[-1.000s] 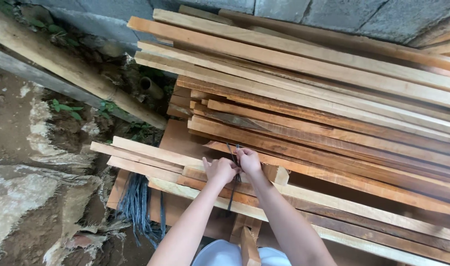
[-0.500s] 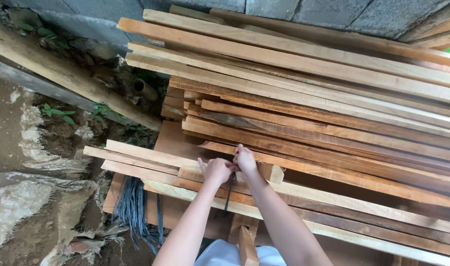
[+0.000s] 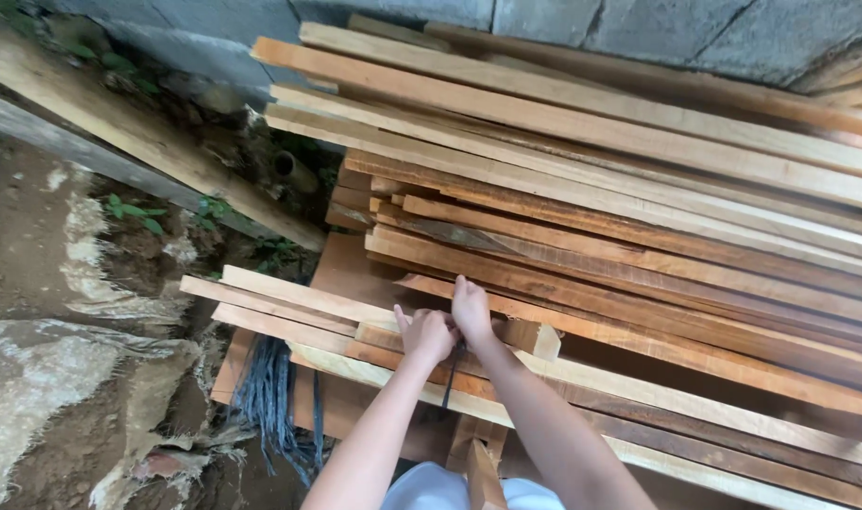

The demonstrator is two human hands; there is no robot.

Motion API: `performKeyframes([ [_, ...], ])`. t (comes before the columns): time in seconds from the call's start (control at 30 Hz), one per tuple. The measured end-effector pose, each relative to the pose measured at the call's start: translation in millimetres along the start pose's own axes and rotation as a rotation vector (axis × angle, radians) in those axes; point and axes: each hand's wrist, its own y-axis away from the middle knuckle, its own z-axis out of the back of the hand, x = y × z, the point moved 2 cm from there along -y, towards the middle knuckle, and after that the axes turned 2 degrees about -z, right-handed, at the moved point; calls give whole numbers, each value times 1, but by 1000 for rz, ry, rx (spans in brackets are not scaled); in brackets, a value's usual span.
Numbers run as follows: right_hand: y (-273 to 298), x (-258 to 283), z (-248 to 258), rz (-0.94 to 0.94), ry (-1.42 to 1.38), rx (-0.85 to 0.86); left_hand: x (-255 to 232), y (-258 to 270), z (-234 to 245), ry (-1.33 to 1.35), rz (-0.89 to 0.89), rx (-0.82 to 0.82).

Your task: Organizing and bundling thin wooden strips together using wire ties.

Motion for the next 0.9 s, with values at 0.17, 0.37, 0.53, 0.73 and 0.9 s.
performKeyframes([
  [0.17,61,-3,24,48,-692,-327,30,4,-38,-139,-277,-394],
  [0.37,196,-40,42,376,-92,-165,57,107,-89,-227,-493,-671],
  [0.53,196,-47,26,429,94,-275,76,85,-119,-444,-464,-770],
  [0.73,198,-34,52,314,149,65,38,130,-56,-251,-233,-127],
  [0.9,192,-38,40,301,145,96,34,129,-53,-240,-178,-63],
])
